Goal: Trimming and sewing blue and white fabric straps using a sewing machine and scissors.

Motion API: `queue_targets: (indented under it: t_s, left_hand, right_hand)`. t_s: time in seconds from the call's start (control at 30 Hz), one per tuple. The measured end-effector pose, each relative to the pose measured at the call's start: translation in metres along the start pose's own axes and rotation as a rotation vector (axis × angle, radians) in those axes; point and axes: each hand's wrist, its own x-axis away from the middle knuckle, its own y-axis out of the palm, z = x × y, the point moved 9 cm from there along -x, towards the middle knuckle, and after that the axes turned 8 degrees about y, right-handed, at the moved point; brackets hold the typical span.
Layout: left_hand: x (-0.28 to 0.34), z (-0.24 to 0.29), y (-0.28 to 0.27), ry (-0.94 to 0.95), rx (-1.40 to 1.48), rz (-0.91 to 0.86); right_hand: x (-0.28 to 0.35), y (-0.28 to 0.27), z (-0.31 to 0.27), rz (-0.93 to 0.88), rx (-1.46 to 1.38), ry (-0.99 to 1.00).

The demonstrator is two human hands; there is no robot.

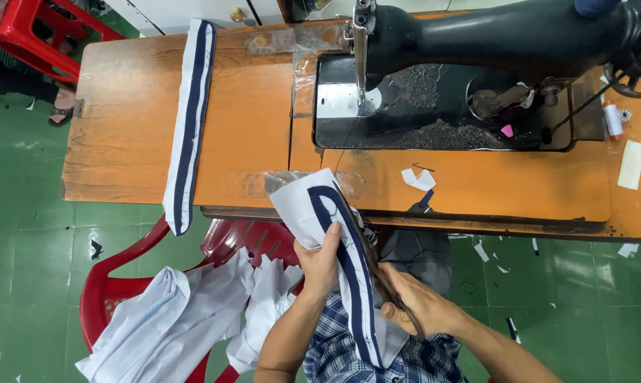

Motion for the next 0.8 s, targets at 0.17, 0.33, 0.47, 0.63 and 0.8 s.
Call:
queue_targets:
  t_s: [0.17, 0.33, 0.47, 0.63, 0.8]
  left_hand:
    - [-0.002, 0.007, 0.0, 0.099, -0.019, -0.022]
    - [-0.001, 0.004, 0.001, 0.114, -0.032, -0.05]
    - [-0.003, 0.003, 0.004, 0.115, -0.047, -0.098]
    - [-0.003, -0.008, -0.005, 0.084, -0.085, -0.097]
    - [0.0, -0.01, -0.007, 0.071, -0.094, -0.091]
  right_hand:
    - [-0.003, 0.001, 0.0, 0.003, -0.081, 0.015]
    - [-0.006, -0.001, 0.009, 0.125, -0.098, -0.005]
    - [-0.005, 0.002, 0.013, 0.087, -0.181, -0.015]
    - [0.005, -0.008, -0.021, -0.028, -0.172, -0.263]
    - [0.0, -0.005, -0.007, -0.097, -0.196, -0.044]
